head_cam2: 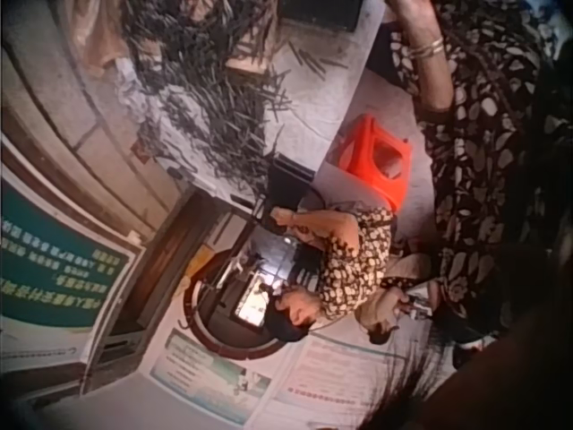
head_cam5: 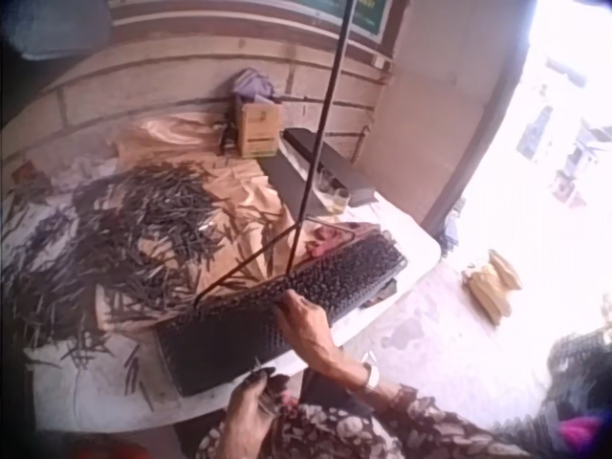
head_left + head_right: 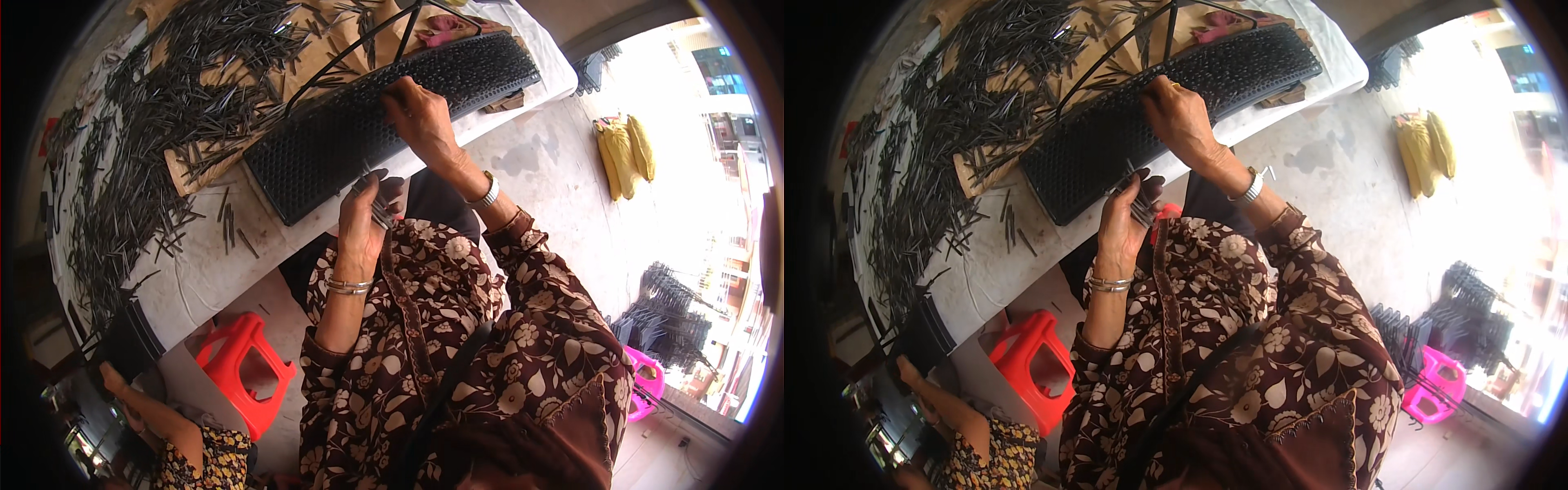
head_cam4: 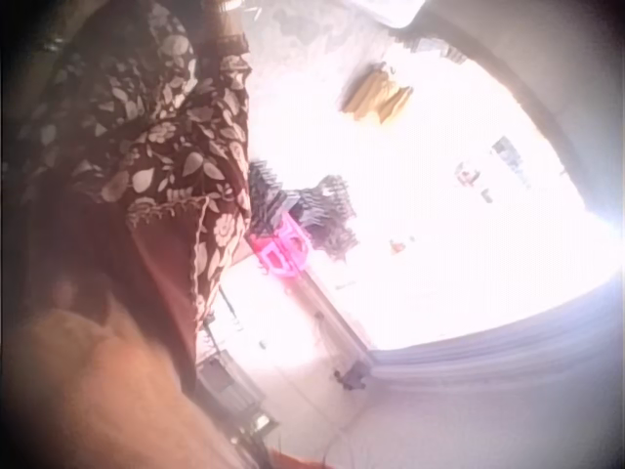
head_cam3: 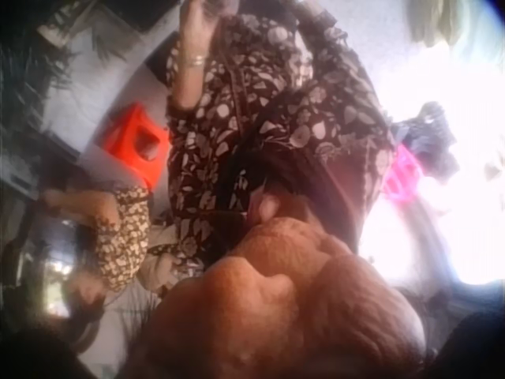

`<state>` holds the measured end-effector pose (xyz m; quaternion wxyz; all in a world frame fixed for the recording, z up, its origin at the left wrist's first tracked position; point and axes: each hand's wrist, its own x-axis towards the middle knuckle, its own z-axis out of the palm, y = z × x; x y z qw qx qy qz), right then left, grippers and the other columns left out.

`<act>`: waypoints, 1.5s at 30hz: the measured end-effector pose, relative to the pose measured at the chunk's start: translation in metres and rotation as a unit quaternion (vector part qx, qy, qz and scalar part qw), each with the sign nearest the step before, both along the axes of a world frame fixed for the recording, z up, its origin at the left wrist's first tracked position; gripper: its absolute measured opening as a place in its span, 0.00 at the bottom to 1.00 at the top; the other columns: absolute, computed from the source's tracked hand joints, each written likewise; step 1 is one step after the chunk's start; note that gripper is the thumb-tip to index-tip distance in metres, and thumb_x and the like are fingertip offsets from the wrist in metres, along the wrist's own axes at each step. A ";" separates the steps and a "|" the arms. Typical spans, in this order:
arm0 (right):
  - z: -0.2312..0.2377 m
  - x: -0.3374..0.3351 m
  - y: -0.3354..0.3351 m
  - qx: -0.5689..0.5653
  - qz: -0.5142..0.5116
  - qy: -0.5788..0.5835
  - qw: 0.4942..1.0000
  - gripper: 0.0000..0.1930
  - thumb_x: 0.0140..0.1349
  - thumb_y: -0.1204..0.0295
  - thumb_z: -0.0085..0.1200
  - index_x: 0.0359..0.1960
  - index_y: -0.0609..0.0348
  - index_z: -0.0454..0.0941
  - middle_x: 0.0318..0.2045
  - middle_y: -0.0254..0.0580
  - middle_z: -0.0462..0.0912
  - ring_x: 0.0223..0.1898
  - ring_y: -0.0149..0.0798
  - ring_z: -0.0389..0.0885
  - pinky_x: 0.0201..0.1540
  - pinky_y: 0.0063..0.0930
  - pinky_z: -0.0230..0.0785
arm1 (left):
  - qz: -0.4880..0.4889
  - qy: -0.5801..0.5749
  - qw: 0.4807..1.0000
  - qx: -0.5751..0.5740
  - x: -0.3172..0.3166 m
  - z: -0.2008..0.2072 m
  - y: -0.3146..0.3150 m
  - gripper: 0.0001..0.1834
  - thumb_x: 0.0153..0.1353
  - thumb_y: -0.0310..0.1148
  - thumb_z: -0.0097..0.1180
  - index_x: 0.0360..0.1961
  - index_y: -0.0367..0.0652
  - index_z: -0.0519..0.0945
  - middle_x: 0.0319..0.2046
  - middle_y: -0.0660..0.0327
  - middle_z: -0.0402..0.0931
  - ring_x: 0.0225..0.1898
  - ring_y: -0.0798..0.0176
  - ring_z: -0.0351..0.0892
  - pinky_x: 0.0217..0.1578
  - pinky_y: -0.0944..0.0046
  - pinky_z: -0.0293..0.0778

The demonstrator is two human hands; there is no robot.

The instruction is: The person sorts small metal pins by hand, then inserts them into a grid template for assembly.

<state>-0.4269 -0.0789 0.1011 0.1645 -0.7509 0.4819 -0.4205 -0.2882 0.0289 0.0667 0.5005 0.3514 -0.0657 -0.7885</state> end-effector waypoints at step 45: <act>0.004 0.001 0.012 -0.027 -0.002 0.186 0.982 0.11 0.58 0.66 0.58 0.41 0.53 0.84 0.33 0.43 0.78 0.34 0.45 0.79 0.36 0.36 0.73 | 0.042 -0.039 0.998 0.002 -0.004 0.010 0.009 0.13 0.66 0.36 0.55 0.46 0.38 0.77 0.29 0.63 0.77 0.24 0.77 0.63 0.21 0.76 0.56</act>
